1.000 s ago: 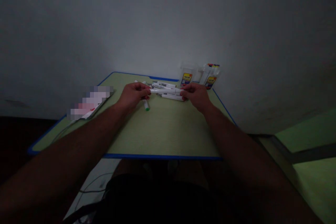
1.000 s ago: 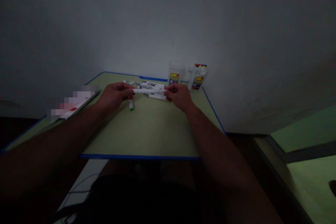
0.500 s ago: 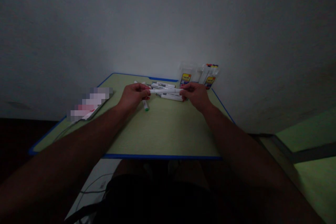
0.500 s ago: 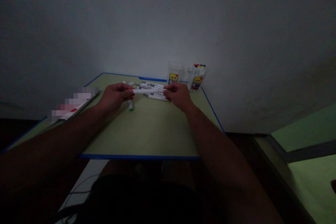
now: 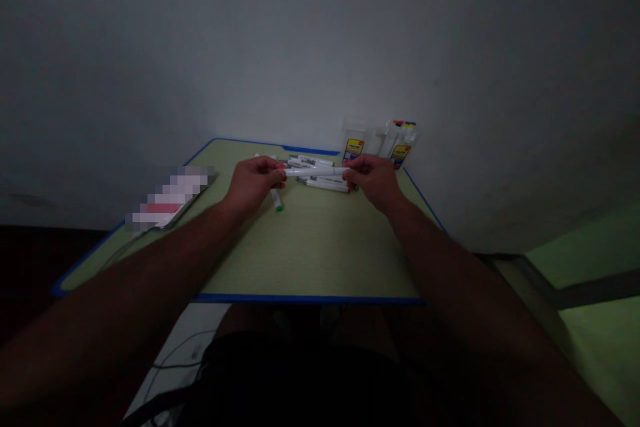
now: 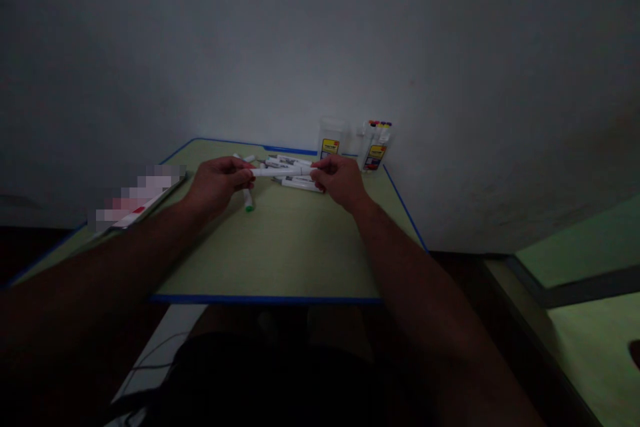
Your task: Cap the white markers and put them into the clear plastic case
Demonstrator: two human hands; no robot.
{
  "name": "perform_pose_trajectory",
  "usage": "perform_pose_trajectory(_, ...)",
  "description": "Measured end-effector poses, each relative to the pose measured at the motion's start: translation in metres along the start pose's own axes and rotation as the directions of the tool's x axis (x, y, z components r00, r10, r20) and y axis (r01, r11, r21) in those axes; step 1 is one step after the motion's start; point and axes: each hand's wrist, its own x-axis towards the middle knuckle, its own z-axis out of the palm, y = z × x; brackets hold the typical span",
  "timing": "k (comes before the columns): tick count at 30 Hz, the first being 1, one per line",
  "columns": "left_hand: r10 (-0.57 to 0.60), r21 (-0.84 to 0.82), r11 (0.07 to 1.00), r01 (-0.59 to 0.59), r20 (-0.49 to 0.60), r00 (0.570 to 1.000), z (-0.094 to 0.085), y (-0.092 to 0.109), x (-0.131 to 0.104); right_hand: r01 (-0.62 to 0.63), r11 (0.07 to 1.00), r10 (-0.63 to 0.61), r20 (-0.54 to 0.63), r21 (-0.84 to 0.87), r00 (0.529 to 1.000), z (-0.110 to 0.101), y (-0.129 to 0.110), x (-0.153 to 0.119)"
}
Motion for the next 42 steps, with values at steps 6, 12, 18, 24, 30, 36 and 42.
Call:
perform_pose_trajectory(6,0.111,0.038,0.993,-0.111,0.002,0.994,0.001,0.003,-0.004,0.05,0.998,-0.049,0.047,-0.027,0.998,-0.01,-0.001,0.002)
perform_pose_trajectory(12,0.214,0.123,0.968,-0.217,0.036,0.976,0.004,0.004,-0.006,0.244,0.879,-0.212,0.122,-0.41,0.97,-0.011,-0.001,-0.002)
perform_pose_trajectory(18,0.158,0.056,0.985,-0.163,0.094,0.983,0.003,0.007,-0.01,0.36,0.742,-0.25,0.264,-0.566,0.931,-0.004,0.001,-0.007)
perform_pose_trajectory(24,0.118,-0.159,0.984,-0.087,0.195,0.974,0.0,0.0,-0.007,0.449,0.686,-0.315,0.322,-0.573,0.893,-0.001,0.001,-0.009)
perform_pose_trajectory(30,0.043,-0.15,0.989,0.0,0.287,0.957,-0.002,-0.005,-0.002,0.525,0.564,-0.395,0.35,-0.638,0.849,0.003,-0.002,-0.013)
perform_pose_trajectory(36,-0.087,-0.177,0.972,0.153,0.33,0.94,-0.005,-0.002,-0.001,0.56,0.53,-0.421,0.375,-0.637,0.826,0.005,-0.007,-0.015)
perform_pose_trajectory(42,-0.133,-0.275,0.909,0.312,0.52,0.844,-0.012,-0.004,0.001,0.6,0.532,-0.472,0.379,-0.598,0.796,0.009,-0.007,-0.018)
